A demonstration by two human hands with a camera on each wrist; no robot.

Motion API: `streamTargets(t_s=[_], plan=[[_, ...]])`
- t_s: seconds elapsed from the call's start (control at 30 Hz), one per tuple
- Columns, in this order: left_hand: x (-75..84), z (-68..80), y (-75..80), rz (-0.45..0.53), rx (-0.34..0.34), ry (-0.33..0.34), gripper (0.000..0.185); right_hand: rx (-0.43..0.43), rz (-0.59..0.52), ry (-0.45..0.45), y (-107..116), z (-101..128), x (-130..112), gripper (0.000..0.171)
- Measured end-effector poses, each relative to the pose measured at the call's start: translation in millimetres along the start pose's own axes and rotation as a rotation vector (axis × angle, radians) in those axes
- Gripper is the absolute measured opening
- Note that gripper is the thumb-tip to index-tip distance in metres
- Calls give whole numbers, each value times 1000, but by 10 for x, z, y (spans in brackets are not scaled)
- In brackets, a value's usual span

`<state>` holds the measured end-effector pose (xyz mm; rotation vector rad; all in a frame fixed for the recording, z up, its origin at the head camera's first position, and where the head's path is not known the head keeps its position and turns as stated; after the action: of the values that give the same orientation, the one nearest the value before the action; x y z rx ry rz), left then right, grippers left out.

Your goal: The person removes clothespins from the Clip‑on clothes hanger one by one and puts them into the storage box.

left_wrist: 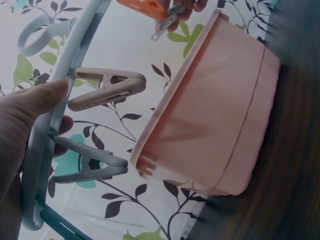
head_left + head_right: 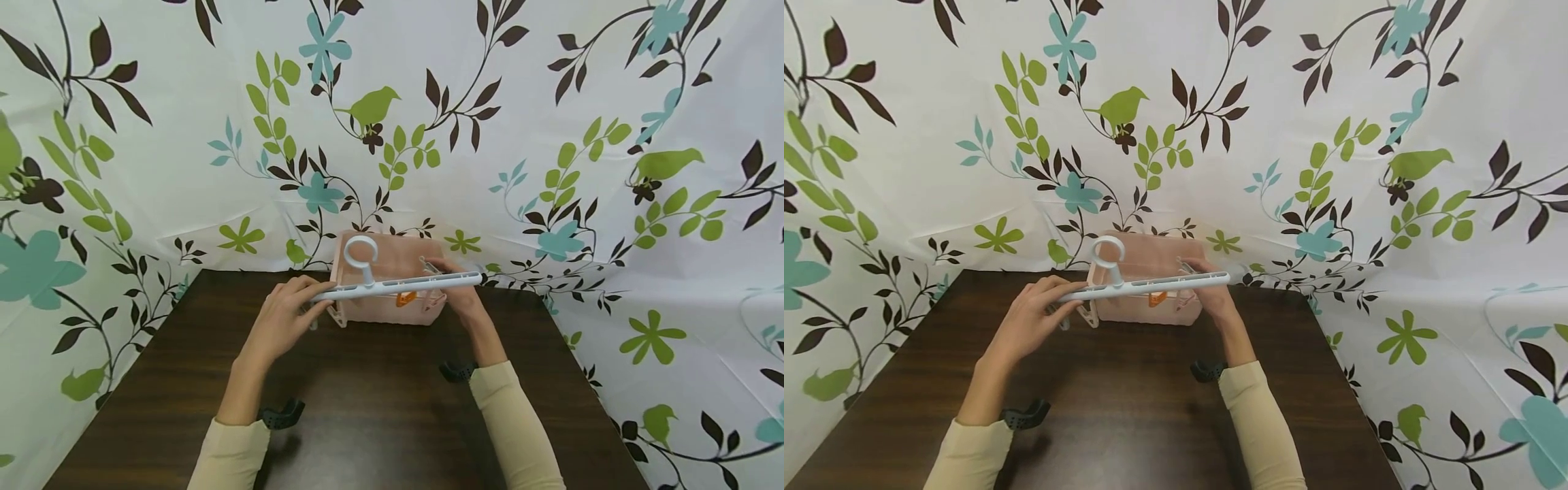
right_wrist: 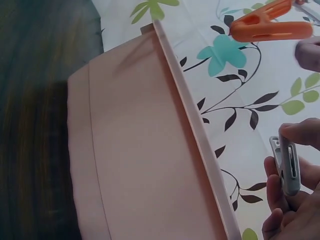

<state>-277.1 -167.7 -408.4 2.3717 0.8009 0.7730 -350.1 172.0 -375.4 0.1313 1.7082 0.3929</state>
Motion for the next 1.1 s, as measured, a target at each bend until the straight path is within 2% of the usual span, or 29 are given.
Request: streamTargets(t_s=[0.1,0.17,0.3,0.37,0.53,0.67,0.73,0.87,1.1], plan=[[3,8,5,-4,7,7,41,-10,56,26,-58,-7,-77,49],[6,15,14,-5,11,9,40,-30,46,58,-99,-27,-80,49],[13,15,23,-4,-2,8,40,-56,-27,152,-150,-149,93,42],[21,6,23,-1,-7,5,40,-57,-44,211,-151,-292,276,38],[30,1,-2,-4,-16,-1,41,-51,-63,252,-155,-610,626,38],[28,27,-31,-5,-24,3,41,-94,-86,285,-176,-738,749,43],[30,38,-41,-3,-27,3,41,-106,-81,281,-184,-769,768,47],[31,43,-42,-3,-19,-3,42,-101,-69,207,-198,-793,742,56],[36,15,-20,-12,1,-23,43,-78,43,204,-233,-825,485,51]])
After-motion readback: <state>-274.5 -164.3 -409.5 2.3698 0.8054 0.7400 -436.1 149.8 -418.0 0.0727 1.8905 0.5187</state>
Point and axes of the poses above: each hand's wrist, its own z-axis away from the middle knuckle, its own y-axis out of the back of the hand, x = y × z, the point moved 4 cm from there along -z, towards the middle knuckle, and after that the axes turned 4 degrees about -y, right-handed, at the moved point
